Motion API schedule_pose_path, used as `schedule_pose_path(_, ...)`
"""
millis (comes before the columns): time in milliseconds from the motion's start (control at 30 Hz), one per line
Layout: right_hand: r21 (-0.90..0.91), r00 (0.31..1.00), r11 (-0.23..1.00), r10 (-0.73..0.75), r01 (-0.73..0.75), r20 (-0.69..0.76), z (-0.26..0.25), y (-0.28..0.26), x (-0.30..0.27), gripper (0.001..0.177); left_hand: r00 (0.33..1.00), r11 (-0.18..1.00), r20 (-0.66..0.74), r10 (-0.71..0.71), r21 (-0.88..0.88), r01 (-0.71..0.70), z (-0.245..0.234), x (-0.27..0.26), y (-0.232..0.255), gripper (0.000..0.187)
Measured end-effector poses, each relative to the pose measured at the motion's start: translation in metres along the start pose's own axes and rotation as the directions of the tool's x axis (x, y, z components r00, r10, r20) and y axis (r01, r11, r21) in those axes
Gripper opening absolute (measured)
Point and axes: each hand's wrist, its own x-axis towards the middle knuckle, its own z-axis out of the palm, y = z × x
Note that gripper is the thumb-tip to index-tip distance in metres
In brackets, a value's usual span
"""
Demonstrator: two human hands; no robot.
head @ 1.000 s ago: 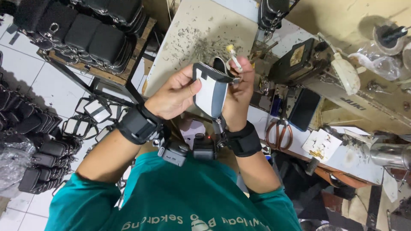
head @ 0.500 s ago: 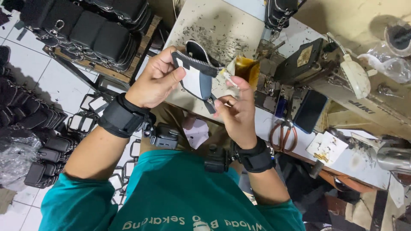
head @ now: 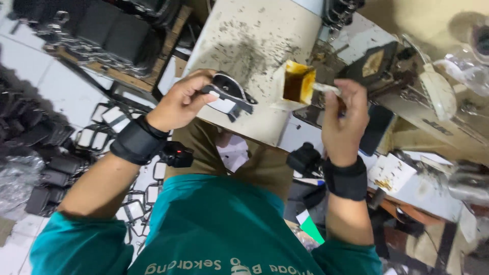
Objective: Applying adhesive to the edges of small leather components using a manual applicator stick
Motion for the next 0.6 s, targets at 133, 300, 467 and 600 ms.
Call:
schedule_pose_path(133, -0.084, 1.000, 0.996, 0.021, -0.020, 0.012, 0.004, 0.023, 0.007, 0.013, 1.000, 0.999, 0.025, 0.003, 0.050, -0.004, 0.001, -0.005, -0.010, 0.015)
schedule_pose_path(300, -0.247, 0.988, 0.961, -0.093, 0.122, 0.125, 0.023, 0.032, 0.016, 0.012, 0.990, 0.988, 0.066, -0.126, 0.096, 0.120, -0.011, -0.020, -0.026, 0.009)
schedule_pose_path(467, -0.344, 0.956, 0.902, -0.189, 0.260, 0.224, 0.039, 0.035, 0.026, 0.010, 0.989, 0.988, 0.075, -0.131, 0.098, 0.123, -0.013, -0.012, -0.021, 0.008)
schedule_pose_path(600, -0.300, 0.961, 0.921, -0.195, 0.248, 0.197, 0.047, 0.016, 0.033, 0.009, 0.988, 0.987, 0.074, -0.135, 0.094, 0.128, -0.013, -0.011, -0.025, 0.007)
